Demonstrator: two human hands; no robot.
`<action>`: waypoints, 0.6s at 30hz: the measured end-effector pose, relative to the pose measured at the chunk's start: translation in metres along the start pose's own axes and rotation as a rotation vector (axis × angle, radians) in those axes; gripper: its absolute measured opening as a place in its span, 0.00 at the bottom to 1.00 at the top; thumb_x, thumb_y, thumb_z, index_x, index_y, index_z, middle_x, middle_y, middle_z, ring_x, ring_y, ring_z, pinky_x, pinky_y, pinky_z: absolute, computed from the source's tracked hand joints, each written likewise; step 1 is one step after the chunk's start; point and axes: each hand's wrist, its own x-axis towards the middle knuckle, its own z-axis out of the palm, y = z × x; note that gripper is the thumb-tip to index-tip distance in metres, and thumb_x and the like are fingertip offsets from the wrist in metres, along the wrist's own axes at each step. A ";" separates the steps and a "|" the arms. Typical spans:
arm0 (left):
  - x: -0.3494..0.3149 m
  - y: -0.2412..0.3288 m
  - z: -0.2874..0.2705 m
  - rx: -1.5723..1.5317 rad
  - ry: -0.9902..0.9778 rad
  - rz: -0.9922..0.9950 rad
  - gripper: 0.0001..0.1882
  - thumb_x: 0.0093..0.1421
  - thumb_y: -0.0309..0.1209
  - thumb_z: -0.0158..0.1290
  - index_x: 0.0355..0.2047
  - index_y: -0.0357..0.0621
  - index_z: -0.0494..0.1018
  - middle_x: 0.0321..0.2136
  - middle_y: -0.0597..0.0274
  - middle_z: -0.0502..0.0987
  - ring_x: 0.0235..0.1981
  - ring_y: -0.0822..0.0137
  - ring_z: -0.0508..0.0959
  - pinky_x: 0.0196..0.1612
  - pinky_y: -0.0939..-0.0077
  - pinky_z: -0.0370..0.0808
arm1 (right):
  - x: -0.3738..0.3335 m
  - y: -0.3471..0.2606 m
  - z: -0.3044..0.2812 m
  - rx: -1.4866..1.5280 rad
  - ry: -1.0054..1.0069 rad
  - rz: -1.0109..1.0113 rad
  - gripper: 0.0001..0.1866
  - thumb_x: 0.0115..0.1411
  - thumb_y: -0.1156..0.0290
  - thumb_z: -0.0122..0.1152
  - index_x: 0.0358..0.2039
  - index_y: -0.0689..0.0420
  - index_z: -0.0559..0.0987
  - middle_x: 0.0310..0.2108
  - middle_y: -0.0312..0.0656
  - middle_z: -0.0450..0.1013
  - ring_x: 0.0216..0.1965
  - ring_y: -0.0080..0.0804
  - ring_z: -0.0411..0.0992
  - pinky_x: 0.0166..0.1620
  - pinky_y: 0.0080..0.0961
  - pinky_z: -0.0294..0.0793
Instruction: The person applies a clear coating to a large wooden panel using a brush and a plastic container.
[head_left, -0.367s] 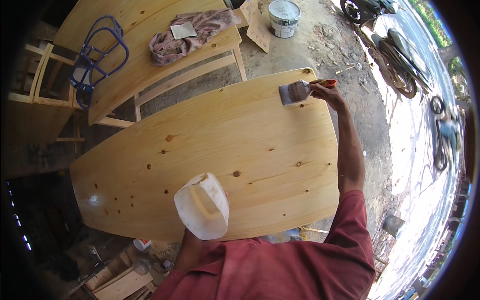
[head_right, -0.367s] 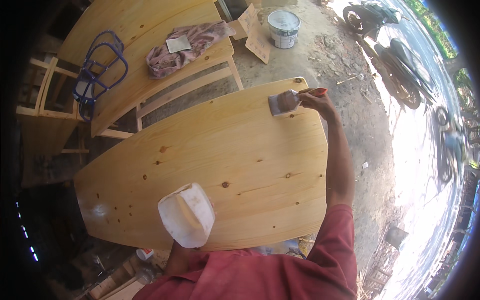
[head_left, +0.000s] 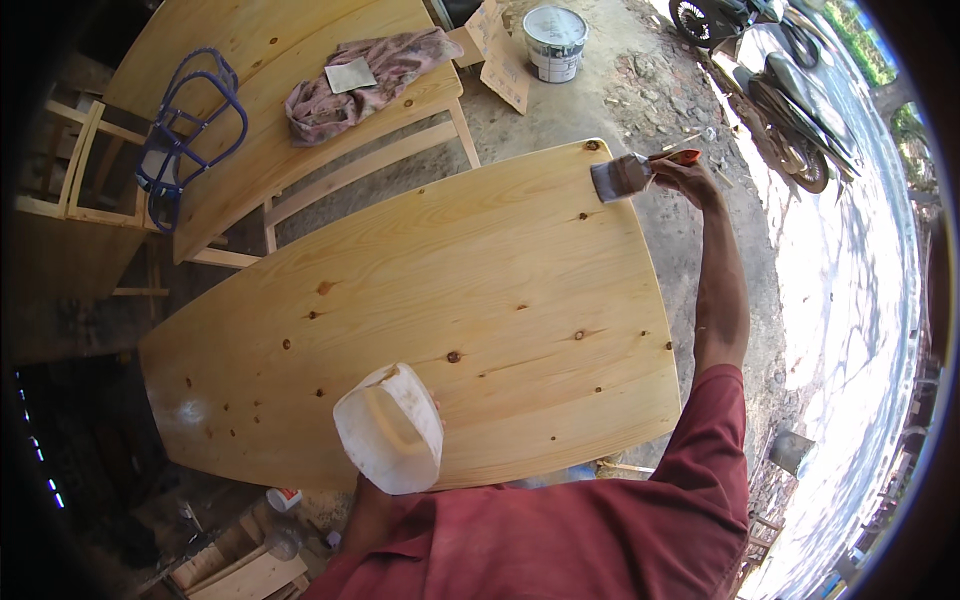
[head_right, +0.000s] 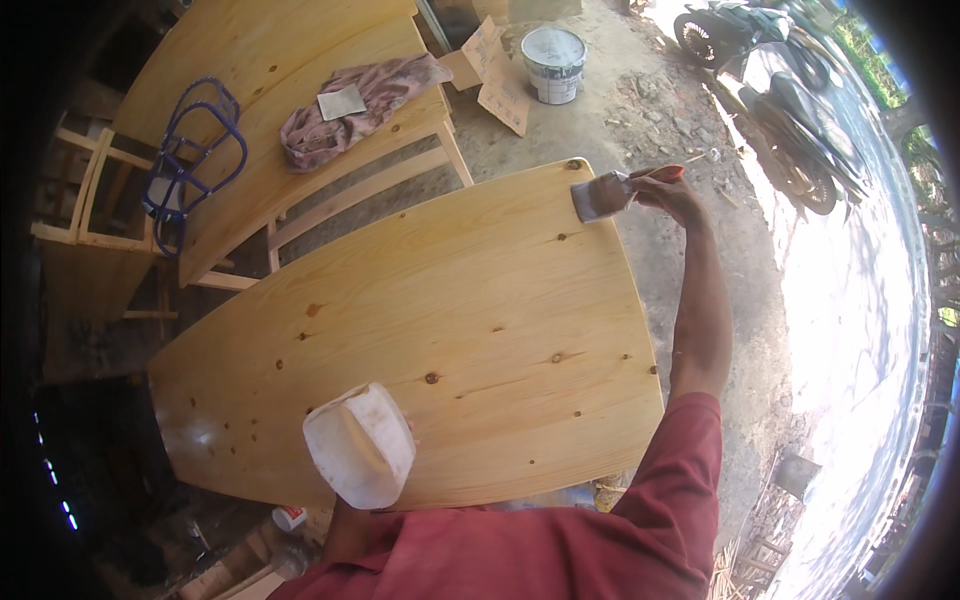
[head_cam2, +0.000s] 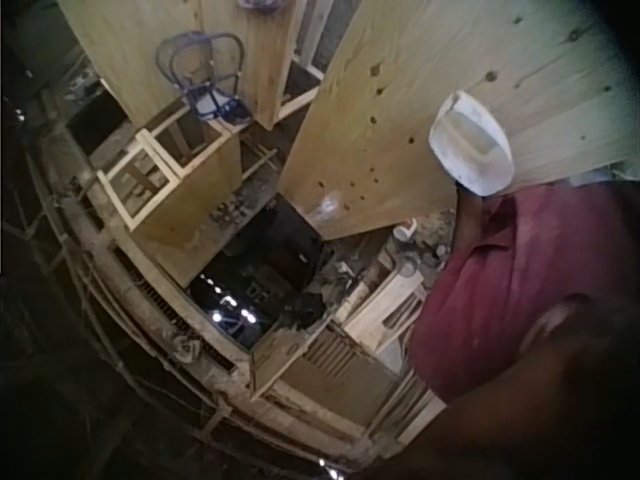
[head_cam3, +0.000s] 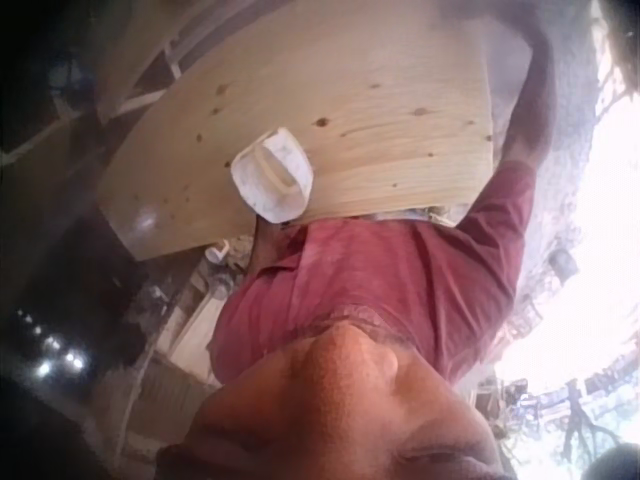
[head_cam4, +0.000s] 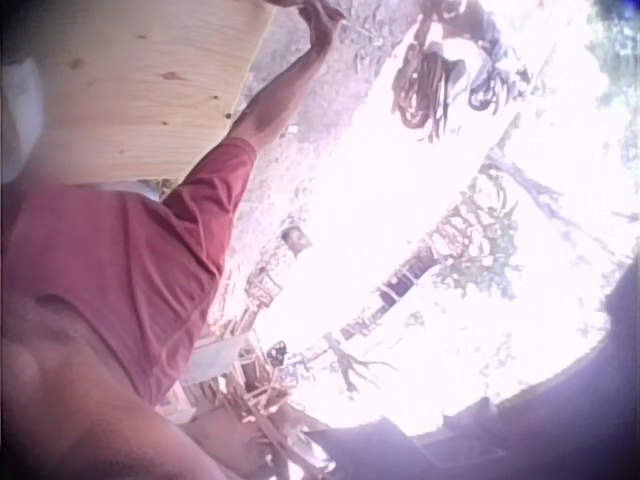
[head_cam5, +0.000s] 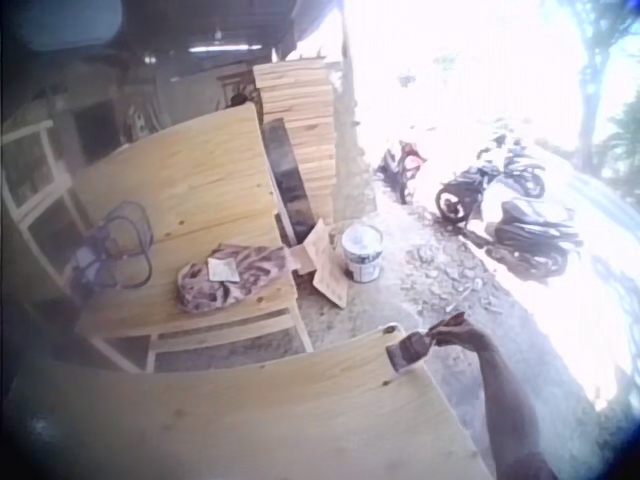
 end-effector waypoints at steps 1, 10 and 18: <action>-0.005 -0.002 0.001 0.045 0.029 0.031 0.37 0.62 0.60 0.45 0.61 0.46 0.63 0.50 0.42 0.71 0.51 0.41 0.73 0.51 0.45 0.75 | 0.001 0.000 -0.007 -0.003 0.007 -0.003 0.16 0.58 0.64 0.68 0.44 0.59 0.81 0.38 0.37 0.79 0.40 0.25 0.78 0.44 0.23 0.79; -0.020 0.015 -0.044 0.082 -0.122 0.020 0.38 0.61 0.63 0.43 0.62 0.50 0.63 0.55 0.42 0.69 0.54 0.41 0.70 0.52 0.39 0.70 | -0.051 -0.050 -0.017 -0.136 0.212 -0.169 0.14 0.57 0.66 0.68 0.42 0.58 0.82 0.38 0.38 0.79 0.38 0.25 0.78 0.44 0.22 0.79; -0.046 0.054 -0.144 -0.234 -0.124 -0.037 0.45 0.53 0.71 0.46 0.64 0.58 0.62 0.63 0.50 0.62 0.63 0.42 0.60 0.62 0.32 0.55 | -0.246 -0.108 0.206 0.291 0.225 -0.462 0.12 0.62 0.73 0.61 0.43 0.66 0.79 0.38 0.44 0.79 0.40 0.29 0.77 0.46 0.25 0.78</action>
